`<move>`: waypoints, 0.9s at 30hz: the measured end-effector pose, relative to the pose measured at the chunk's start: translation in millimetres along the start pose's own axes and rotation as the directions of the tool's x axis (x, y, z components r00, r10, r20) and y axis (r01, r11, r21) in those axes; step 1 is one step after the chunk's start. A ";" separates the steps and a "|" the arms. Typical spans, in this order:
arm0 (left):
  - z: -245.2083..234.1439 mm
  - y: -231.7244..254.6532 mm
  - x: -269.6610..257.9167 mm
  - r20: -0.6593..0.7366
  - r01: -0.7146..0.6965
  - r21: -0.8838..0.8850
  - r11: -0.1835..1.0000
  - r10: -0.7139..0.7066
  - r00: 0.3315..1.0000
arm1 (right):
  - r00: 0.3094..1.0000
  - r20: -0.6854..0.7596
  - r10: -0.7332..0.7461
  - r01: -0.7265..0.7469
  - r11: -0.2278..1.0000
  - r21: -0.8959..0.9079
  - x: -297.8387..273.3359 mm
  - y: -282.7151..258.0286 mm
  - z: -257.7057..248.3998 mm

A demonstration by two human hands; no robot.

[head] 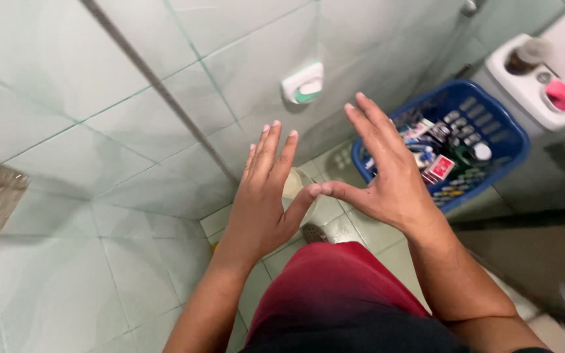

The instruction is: Organizing various boxes of soap from a laundry basket onto a wire bathroom rack.

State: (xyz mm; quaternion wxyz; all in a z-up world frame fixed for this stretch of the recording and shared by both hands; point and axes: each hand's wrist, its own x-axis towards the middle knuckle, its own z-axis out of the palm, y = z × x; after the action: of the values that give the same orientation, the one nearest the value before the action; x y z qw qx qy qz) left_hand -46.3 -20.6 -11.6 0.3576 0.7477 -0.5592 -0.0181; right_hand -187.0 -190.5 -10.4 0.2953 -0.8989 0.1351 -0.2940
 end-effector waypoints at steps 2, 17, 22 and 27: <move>12.3 7.0 -6.0 0.042 -0.022 -0.038 0.999 0.024 0.999 | 0.998 -0.020 0.055 -0.055 0.998 -0.024 -24.7 1.2 -5.1; 155.8 78.0 -20.3 0.225 -0.183 -0.286 0.941 0.251 0.941 | 0.887 -0.264 0.378 -0.428 0.889 -0.165 -188.1 38.6 -76.0; 199.9 101.5 -4.9 0.214 -0.196 -0.321 0.926 0.273 0.938 | 0.877 -0.252 0.408 -0.452 0.879 -0.152 -206.5 76.4 -107.5; 252.2 128.6 15.2 0.200 -0.166 -0.328 0.930 0.240 0.950 | 0.876 -0.237 0.420 -0.456 0.881 -0.127 -224.4 127.8 -142.1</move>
State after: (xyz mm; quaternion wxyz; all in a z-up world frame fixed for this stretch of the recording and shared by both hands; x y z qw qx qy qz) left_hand -254.3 -178.6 -122.1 0.4001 0.6132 -0.6628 -0.1565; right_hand -459.7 -262.0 -96.3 0.2571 -0.8329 0.3909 -0.2956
